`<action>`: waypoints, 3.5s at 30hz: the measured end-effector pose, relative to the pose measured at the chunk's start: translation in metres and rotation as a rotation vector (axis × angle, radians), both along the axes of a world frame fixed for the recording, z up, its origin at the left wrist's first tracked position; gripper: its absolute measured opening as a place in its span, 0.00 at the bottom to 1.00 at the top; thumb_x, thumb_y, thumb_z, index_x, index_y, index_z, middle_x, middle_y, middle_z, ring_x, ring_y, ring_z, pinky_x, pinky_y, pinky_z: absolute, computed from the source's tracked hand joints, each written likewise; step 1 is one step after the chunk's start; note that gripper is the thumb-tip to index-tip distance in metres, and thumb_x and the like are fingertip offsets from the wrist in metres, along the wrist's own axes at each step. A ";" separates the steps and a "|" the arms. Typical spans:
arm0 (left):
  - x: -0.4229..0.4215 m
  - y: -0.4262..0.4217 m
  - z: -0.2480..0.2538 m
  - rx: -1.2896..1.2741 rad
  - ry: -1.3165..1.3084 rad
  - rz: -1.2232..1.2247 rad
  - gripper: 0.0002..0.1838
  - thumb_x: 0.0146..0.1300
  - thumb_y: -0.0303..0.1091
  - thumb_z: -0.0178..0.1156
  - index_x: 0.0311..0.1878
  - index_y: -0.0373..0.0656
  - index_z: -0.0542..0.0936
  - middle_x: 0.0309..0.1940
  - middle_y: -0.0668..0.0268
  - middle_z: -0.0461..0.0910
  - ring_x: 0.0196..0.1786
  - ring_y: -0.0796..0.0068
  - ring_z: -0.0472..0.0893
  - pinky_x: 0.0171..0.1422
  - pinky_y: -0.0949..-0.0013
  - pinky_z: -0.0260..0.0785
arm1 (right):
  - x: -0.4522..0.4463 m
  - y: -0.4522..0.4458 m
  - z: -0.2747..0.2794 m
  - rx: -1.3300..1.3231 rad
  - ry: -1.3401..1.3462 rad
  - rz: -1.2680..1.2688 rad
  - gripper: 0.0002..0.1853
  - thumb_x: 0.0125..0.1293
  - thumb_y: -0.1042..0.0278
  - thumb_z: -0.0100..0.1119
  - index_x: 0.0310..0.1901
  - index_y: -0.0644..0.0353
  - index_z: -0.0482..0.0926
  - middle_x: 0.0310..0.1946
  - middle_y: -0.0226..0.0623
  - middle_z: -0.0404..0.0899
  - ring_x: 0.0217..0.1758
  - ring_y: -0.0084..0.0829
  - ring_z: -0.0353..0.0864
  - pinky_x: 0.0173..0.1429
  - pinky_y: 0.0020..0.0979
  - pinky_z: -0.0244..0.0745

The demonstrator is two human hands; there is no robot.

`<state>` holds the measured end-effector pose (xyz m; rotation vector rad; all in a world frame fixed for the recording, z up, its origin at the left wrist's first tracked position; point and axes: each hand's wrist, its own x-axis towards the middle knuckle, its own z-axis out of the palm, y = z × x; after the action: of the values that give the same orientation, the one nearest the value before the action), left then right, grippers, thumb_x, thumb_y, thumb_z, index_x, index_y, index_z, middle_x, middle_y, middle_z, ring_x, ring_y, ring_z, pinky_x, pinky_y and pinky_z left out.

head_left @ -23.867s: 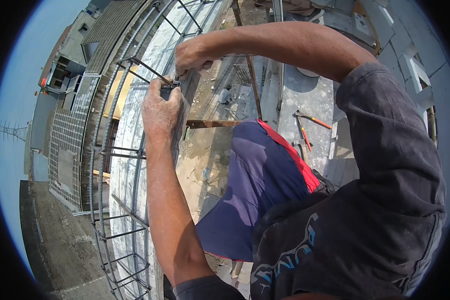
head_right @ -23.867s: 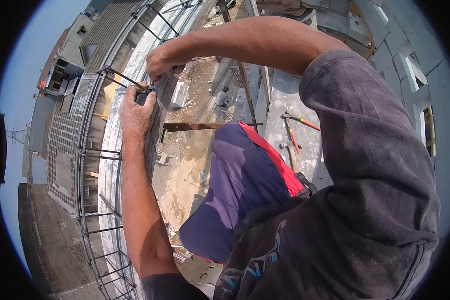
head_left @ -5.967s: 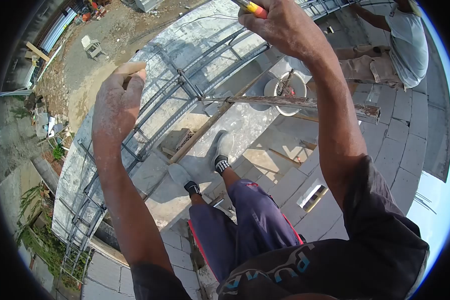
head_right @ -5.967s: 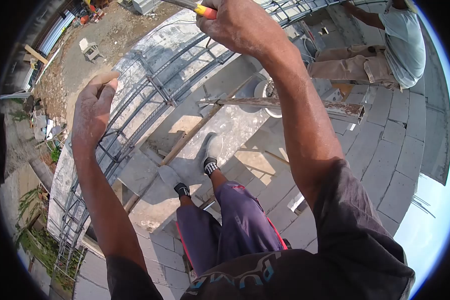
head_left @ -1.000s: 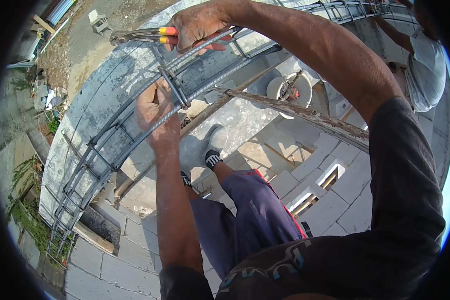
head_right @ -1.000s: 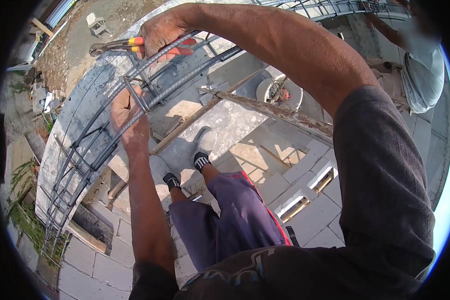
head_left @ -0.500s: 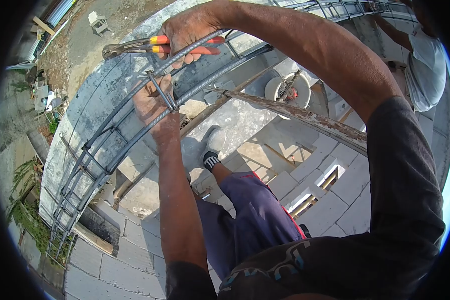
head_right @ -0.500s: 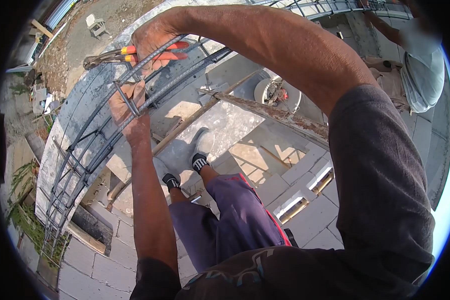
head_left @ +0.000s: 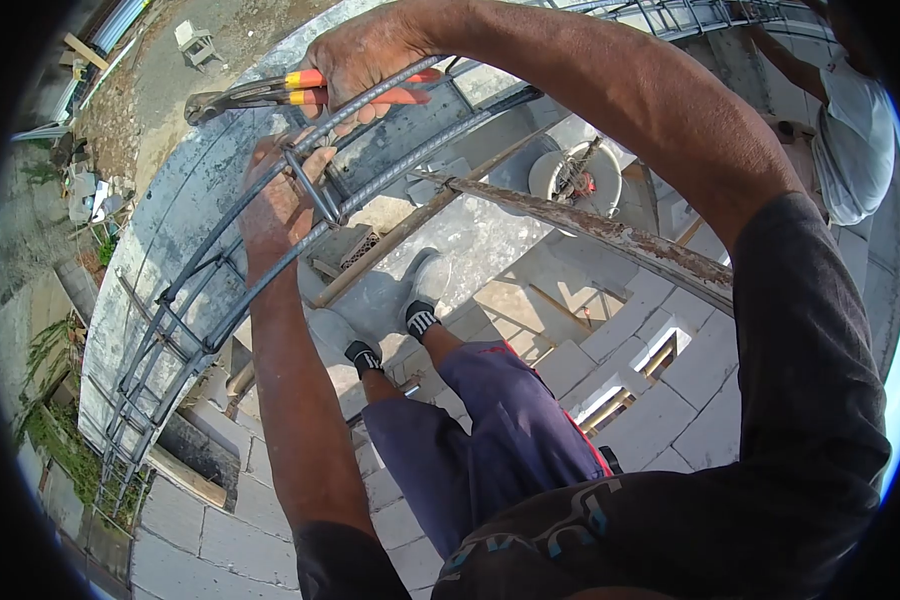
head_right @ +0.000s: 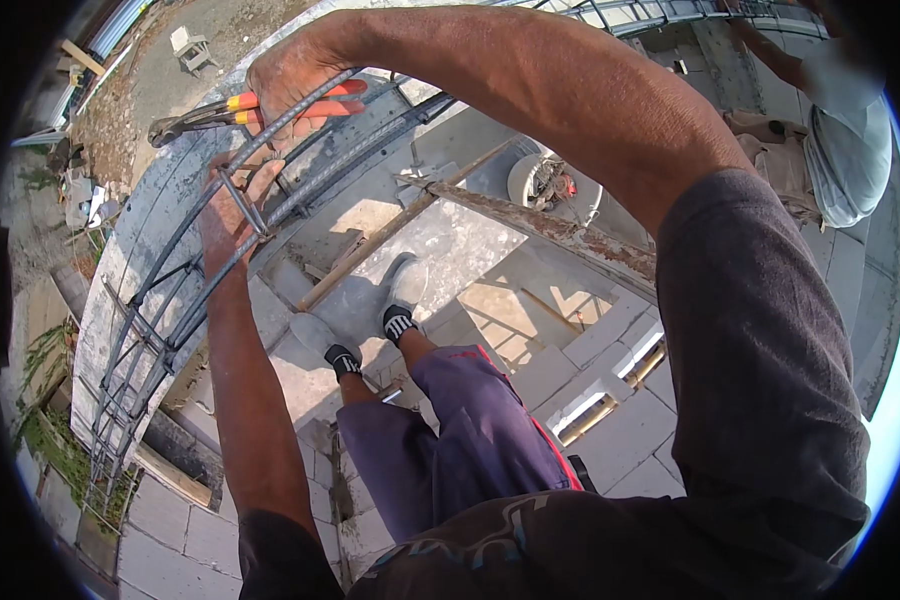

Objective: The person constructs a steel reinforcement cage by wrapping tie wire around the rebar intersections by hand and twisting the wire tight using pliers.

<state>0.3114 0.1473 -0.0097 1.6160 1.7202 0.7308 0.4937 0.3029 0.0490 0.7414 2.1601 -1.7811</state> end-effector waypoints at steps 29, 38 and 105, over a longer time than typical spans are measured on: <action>-0.012 0.011 0.003 -0.004 0.000 -0.242 0.17 0.67 0.45 0.64 0.44 0.39 0.83 0.44 0.53 0.84 0.56 0.48 0.77 0.62 0.49 0.71 | 0.004 0.042 0.050 0.797 -0.234 0.245 0.16 0.56 0.71 0.69 0.48 0.58 0.84 0.35 0.41 0.87 0.43 0.39 0.86 0.52 0.46 0.78; -0.015 0.004 -0.006 0.079 0.023 -0.211 0.18 0.63 0.38 0.60 0.54 0.42 0.81 0.54 0.53 0.82 0.62 0.47 0.77 0.72 0.50 0.68 | 0.073 0.047 0.146 0.996 -0.531 0.493 0.18 0.57 0.73 0.71 0.51 0.55 0.84 0.37 0.40 0.87 0.48 0.38 0.85 0.58 0.48 0.77; -0.030 -0.003 -0.005 0.109 0.163 -0.145 0.30 0.52 0.39 0.71 0.62 0.67 0.80 0.45 0.66 0.79 0.53 0.57 0.79 0.62 0.55 0.76 | -0.039 0.025 0.119 0.918 -0.691 0.942 0.26 0.62 0.62 0.72 0.58 0.57 0.72 0.35 0.40 0.84 0.42 0.39 0.89 0.48 0.43 0.86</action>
<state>0.2816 0.1446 -0.0142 1.8991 1.6780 0.6473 0.4545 0.3276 0.1684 0.2751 2.1256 -0.0185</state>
